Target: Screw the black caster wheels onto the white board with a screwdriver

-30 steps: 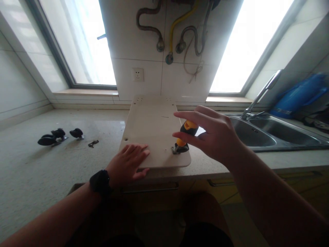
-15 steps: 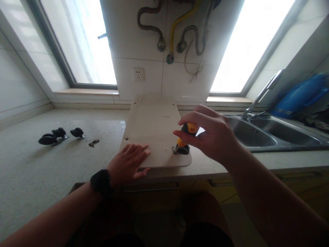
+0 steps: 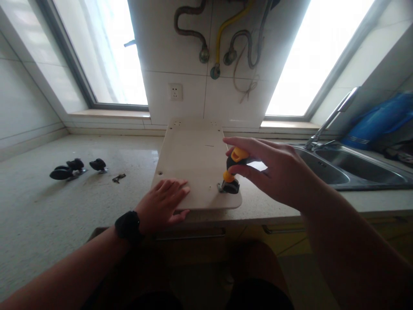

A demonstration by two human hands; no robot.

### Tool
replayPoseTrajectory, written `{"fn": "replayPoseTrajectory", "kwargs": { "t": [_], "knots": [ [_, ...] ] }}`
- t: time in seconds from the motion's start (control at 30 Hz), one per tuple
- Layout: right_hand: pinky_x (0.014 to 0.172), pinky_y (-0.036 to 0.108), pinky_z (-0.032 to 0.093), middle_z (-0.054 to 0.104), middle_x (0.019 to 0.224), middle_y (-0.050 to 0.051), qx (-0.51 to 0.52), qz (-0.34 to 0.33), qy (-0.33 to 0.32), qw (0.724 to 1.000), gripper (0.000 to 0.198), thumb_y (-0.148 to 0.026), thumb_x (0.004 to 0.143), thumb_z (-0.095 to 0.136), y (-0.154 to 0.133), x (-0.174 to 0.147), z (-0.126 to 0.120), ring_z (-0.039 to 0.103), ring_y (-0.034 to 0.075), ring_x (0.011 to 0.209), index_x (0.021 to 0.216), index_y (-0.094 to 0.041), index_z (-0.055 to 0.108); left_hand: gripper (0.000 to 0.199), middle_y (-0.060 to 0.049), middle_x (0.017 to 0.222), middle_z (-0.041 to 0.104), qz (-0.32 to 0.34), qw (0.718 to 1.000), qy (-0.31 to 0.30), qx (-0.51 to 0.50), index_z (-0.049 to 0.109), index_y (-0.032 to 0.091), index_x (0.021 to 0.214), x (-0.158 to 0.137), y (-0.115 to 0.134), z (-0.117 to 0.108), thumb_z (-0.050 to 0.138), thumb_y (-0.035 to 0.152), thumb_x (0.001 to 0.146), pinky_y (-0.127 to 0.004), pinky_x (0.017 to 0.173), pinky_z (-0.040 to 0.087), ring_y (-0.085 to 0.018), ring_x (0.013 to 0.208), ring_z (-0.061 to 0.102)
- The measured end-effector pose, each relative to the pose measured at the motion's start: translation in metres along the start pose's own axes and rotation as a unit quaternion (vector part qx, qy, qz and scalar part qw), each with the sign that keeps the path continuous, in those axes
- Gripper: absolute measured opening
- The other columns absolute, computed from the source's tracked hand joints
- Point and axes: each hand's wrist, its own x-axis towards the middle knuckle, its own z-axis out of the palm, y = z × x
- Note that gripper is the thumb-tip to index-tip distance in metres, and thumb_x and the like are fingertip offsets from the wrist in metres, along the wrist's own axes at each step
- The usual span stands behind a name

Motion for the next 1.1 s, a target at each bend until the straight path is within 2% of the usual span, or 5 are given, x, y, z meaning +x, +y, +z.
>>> {"fn": "replayPoseTrajectory", "kwargs": {
  "t": [0.17,0.53,0.7,0.87,1.1],
  "knots": [
    [0.059,0.030,0.048,0.066,0.082,0.003,-0.089,-0.003,0.071,0.994,0.029,-0.041,0.089,0.080,-0.006,-0.002,0.005,0.059,0.015,0.068,0.093,-0.017,0.064,0.044,-0.017,0.142,0.059,-0.001,1.000,0.004,-0.010,0.057,0.018,0.132,0.001,0.001,0.000,0.063,0.043,0.097,-0.055,0.106,0.046,-0.036,0.123,0.055],
    [0.103,0.036,0.053,0.054,0.150,0.014,0.073,-0.047,-0.104,0.991,0.056,-0.017,0.098,0.057,0.000,-0.010,-0.004,0.058,0.023,0.133,0.151,-0.022,0.041,0.045,-0.018,0.145,0.057,0.002,1.000,-0.005,0.007,0.055,0.017,0.134,-0.002,0.000,0.001,0.061,0.044,0.098,-0.054,0.107,0.046,-0.035,0.124,0.052],
    [0.083,0.033,0.058,0.072,0.122,0.007,0.079,0.010,-0.107,0.991,0.051,-0.029,0.100,0.062,0.004,-0.009,-0.008,0.071,0.019,0.100,0.149,-0.027,0.048,0.044,-0.018,0.144,0.058,-0.002,1.000,-0.008,0.004,0.055,0.017,0.134,-0.001,0.000,0.001,0.060,0.044,0.099,-0.055,0.107,0.046,-0.036,0.124,0.053],
    [0.062,0.030,0.051,0.070,0.088,0.003,-0.045,-0.006,-0.009,0.999,0.028,-0.043,0.094,0.073,0.000,-0.004,0.000,0.062,0.015,0.070,0.107,-0.020,0.063,0.044,-0.017,0.143,0.058,-0.006,1.000,-0.005,-0.004,0.055,0.019,0.134,-0.001,0.000,0.000,0.063,0.042,0.097,-0.054,0.108,0.045,-0.035,0.124,0.054],
    [0.077,0.031,0.056,0.064,0.121,0.011,-0.010,-0.025,-0.027,0.999,0.037,-0.025,0.099,0.064,-0.002,-0.005,0.006,0.067,0.018,0.095,0.135,-0.020,0.059,0.044,-0.018,0.144,0.058,-0.003,1.000,-0.002,0.000,0.055,0.018,0.134,-0.001,0.000,0.000,0.062,0.043,0.098,-0.055,0.108,0.046,-0.036,0.124,0.054]
  ]
}}
